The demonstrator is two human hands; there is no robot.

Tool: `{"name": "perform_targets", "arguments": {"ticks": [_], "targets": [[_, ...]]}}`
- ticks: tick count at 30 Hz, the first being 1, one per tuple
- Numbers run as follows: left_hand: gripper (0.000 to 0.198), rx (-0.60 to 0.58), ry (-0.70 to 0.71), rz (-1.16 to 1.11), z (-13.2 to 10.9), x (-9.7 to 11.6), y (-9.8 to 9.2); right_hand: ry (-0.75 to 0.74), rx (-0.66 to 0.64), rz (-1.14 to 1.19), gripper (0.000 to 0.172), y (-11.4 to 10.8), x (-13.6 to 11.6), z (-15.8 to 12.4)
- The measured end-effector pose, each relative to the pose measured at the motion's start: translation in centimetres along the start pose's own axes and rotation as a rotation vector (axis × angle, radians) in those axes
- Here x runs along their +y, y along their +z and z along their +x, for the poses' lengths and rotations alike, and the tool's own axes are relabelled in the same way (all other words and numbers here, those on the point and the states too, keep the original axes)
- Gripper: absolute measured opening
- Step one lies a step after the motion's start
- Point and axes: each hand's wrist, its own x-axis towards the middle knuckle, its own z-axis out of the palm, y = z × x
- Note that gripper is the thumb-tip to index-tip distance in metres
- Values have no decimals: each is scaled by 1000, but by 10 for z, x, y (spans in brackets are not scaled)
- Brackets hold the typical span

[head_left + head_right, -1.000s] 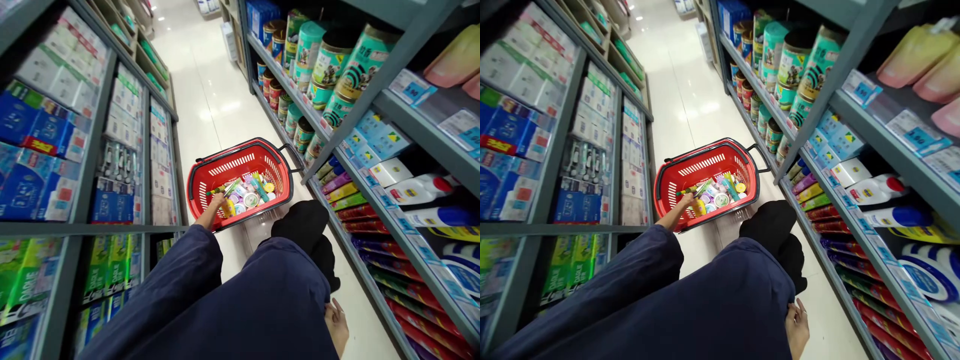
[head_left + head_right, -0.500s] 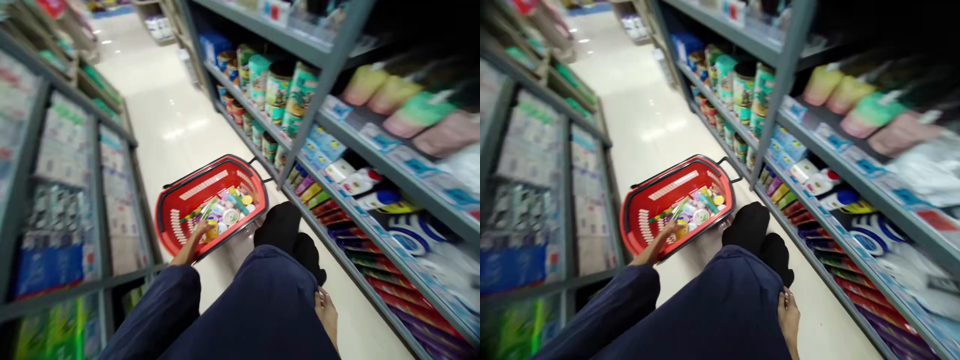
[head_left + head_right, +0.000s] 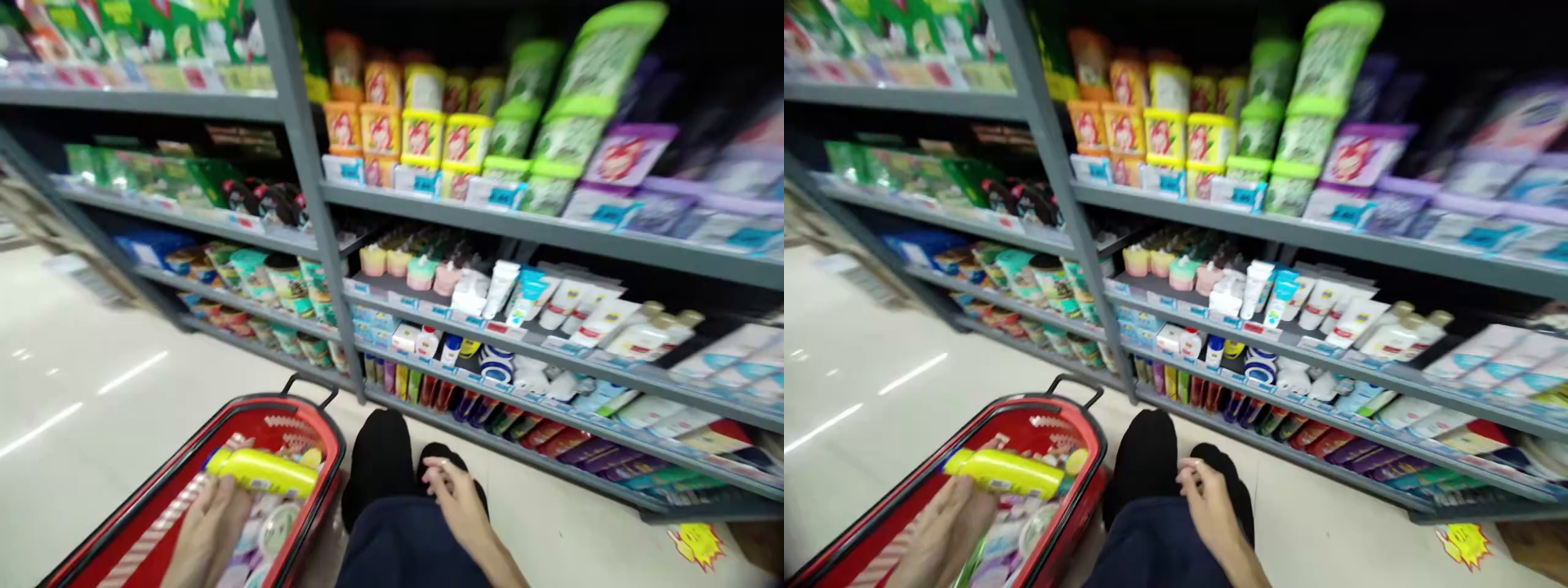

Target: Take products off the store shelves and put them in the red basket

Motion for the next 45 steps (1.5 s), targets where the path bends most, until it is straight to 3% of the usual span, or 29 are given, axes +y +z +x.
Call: {"name": "perform_targets", "arguments": {"ticks": [3,6,9,12,15,22,25,32,36,41,45], "targets": [[72,-237,6,-293,-16,-14,88,-94,-10,125,63,18,-54,12],[65,-502,-37,-289,-42,-38,160,-116,-27,261,66,16,-81,8],[73,-694,42,-121,-63,-61,200,-119,-85,382,60,-3,-79,-10],[76,-862,210,89,-75,-74,221,-143,-21,540,55,-25,-61,-33],[69,-905,246,271,-84,-79,239,-144,164,665,55,-47,-45,-52],[58,-1107,-1,468,-105,-101,259,-157,487,645,59,-93,-31,-74],[55,-1135,-43,457,-112,-113,263,-136,538,589,58,-104,-26,-81],[49,-1070,-38,430,-113,-133,260,-85,488,521,53,-104,-12,-85],[63,-1007,16,437,-104,-140,247,-73,413,460,51,-99,-1,-77],[62,-987,141,468,-78,-134,247,-125,270,263,54,-120,-7,-37],[61,-1002,373,559,-48,-106,279,-227,140,59,60,-152,-34,16]]}}
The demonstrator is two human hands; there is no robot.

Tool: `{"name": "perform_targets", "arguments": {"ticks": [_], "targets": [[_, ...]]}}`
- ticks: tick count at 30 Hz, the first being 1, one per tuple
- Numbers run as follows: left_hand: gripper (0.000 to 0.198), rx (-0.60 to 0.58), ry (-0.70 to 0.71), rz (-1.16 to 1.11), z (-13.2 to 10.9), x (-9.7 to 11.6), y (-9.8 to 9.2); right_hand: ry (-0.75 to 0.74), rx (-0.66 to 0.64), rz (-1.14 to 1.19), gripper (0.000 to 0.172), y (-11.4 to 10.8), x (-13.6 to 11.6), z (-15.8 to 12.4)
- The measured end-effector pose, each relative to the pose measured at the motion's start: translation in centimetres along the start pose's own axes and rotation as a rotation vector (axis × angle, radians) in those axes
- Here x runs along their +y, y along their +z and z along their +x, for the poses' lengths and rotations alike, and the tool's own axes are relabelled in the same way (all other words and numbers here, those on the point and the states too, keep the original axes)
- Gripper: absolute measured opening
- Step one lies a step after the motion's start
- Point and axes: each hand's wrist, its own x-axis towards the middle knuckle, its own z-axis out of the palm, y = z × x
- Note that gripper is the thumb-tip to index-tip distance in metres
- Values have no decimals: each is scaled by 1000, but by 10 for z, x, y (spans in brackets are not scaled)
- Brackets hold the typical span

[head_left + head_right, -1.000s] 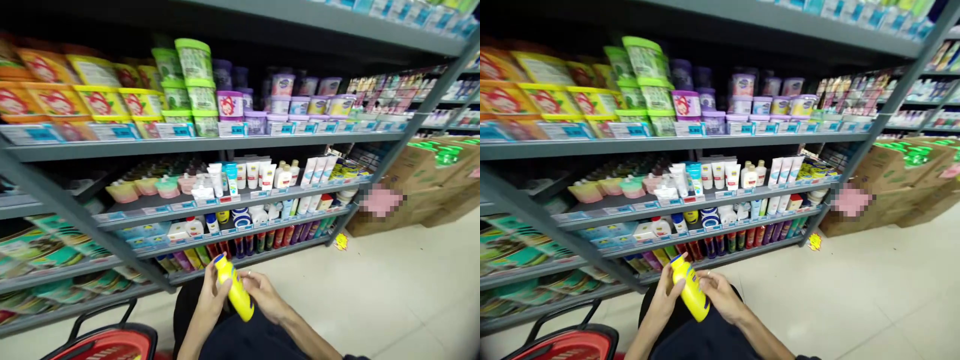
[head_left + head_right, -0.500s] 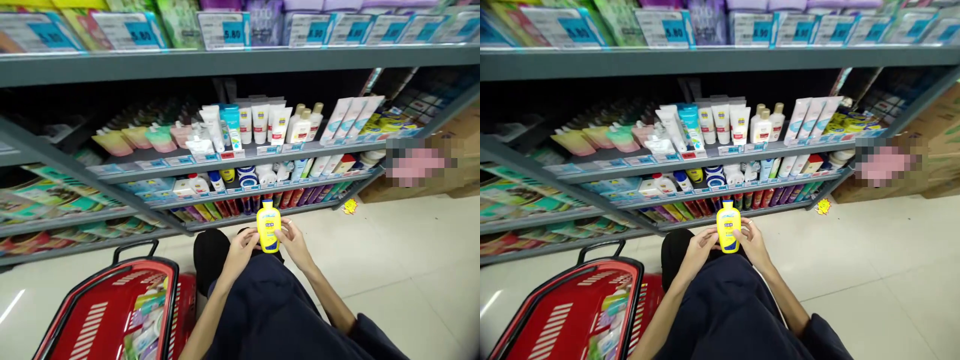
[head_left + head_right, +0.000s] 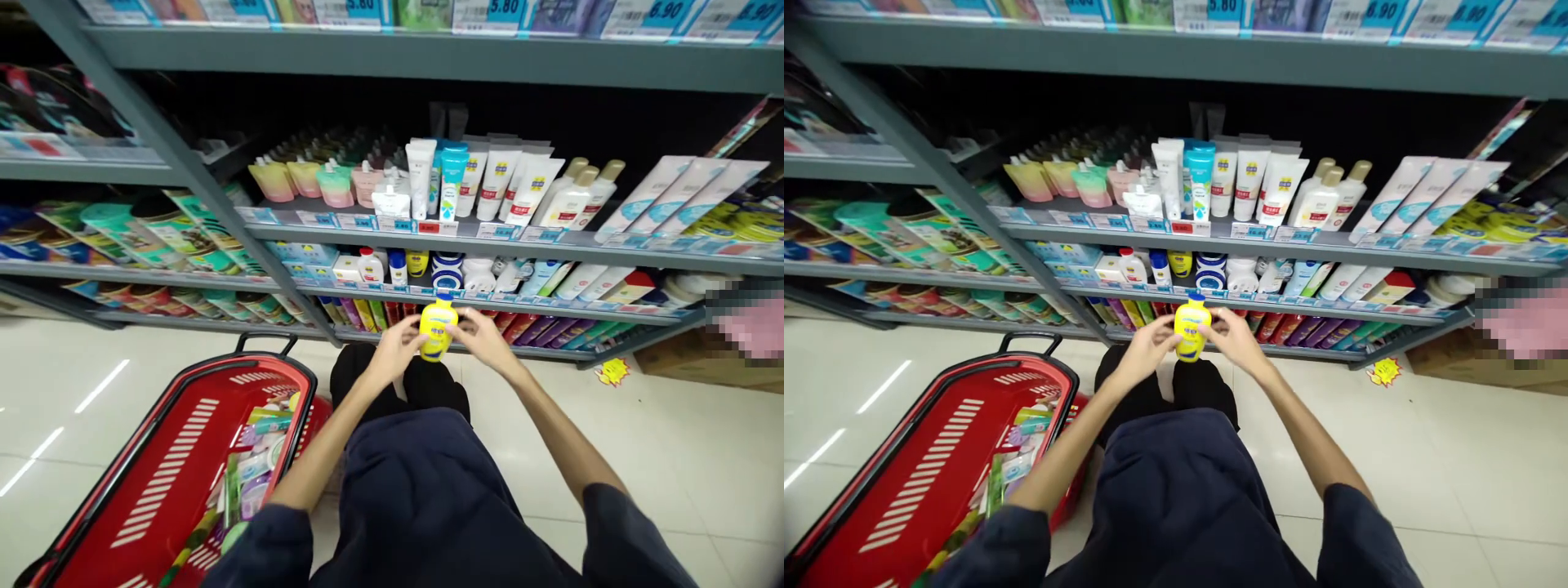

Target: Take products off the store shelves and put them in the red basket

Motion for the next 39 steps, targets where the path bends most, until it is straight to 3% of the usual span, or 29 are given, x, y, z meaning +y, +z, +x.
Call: {"name": "perform_targets", "arguments": {"ticks": [5,8,11,17,25,31,39], "targets": [[36,93,225,314,74,28,-31,-172,-29,-199,61,-8,-19,74],[45,161,249,284,109,36,-39,-290,12,-290,69,-7,-21,105],[48,202,293,315,128,39,-41,-393,56,-377,74,-6,-15,126],[32,267,356,466,136,31,-43,-525,125,-465,59,0,10,142],[34,264,303,381,146,2,-48,-468,125,-502,76,8,36,157],[23,374,344,473,137,-12,-59,-366,156,-731,74,8,36,169],[19,399,336,568,142,-8,-66,-296,122,-849,77,4,23,187]]}}
